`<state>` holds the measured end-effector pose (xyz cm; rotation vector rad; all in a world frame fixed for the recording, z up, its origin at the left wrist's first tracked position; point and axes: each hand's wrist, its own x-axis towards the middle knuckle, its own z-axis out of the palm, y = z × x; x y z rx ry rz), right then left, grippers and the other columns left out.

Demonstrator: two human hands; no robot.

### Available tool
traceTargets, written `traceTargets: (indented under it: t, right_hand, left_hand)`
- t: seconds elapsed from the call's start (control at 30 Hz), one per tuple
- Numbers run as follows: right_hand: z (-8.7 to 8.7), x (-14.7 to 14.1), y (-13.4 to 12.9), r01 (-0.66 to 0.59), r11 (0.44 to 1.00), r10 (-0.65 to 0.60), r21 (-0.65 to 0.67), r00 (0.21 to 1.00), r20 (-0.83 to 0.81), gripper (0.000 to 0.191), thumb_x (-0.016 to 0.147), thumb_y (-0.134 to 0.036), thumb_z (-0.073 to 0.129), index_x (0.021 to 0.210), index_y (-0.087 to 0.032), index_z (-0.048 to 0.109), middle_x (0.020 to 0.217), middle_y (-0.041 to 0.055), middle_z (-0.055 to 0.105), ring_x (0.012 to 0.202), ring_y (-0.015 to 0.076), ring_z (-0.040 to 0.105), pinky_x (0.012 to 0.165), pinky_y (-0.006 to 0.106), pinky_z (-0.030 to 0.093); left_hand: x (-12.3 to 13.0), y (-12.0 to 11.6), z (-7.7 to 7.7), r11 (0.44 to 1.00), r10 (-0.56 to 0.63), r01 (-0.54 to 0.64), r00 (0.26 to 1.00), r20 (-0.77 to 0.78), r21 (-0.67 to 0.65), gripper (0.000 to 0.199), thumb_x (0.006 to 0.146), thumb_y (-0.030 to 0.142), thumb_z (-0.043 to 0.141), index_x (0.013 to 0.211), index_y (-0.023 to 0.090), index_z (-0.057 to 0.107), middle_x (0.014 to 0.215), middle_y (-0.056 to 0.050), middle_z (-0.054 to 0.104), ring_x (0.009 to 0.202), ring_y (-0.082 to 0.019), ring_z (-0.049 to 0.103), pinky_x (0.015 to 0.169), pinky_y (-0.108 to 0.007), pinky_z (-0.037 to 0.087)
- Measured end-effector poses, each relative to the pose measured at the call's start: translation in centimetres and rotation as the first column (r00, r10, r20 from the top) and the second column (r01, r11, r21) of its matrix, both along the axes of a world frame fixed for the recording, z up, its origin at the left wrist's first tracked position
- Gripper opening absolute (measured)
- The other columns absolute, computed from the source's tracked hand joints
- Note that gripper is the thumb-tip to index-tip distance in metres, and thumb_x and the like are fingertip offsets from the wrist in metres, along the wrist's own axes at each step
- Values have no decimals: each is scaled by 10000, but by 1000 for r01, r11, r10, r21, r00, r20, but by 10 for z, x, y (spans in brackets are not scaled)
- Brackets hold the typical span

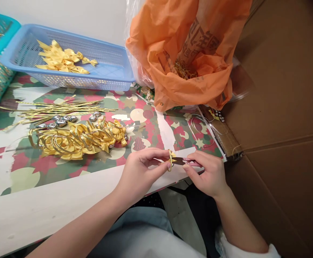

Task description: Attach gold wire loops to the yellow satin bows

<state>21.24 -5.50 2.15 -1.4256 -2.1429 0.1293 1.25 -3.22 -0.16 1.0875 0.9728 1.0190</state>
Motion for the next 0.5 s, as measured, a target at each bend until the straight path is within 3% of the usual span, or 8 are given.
traceTargets:
  t: [0.23, 0.5]
  right_hand:
    - [0, 1, -1, 25, 1000, -26, 6, 999, 25, 164, 852, -325, 611, 761, -190, 627, 628, -8, 641, 546, 112, 593, 504, 224, 384]
    - [6, 0, -2, 34, 999, -36, 35, 998, 56, 178, 842, -320, 613, 723, -188, 619, 588, -17, 614, 510, 104, 550, 491, 224, 350]
  left_hand:
    - [1, 1, 0, 996, -13, 20, 996, 85, -91, 173, 679, 184, 800, 848, 161, 769, 860, -53, 780, 744, -169, 716, 698, -264, 612]
    - [0, 1, 2, 998, -10, 14, 998, 63, -69, 163, 692, 173, 790, 854, 168, 776, 852, -45, 778, 756, -167, 715, 700, -254, 601]
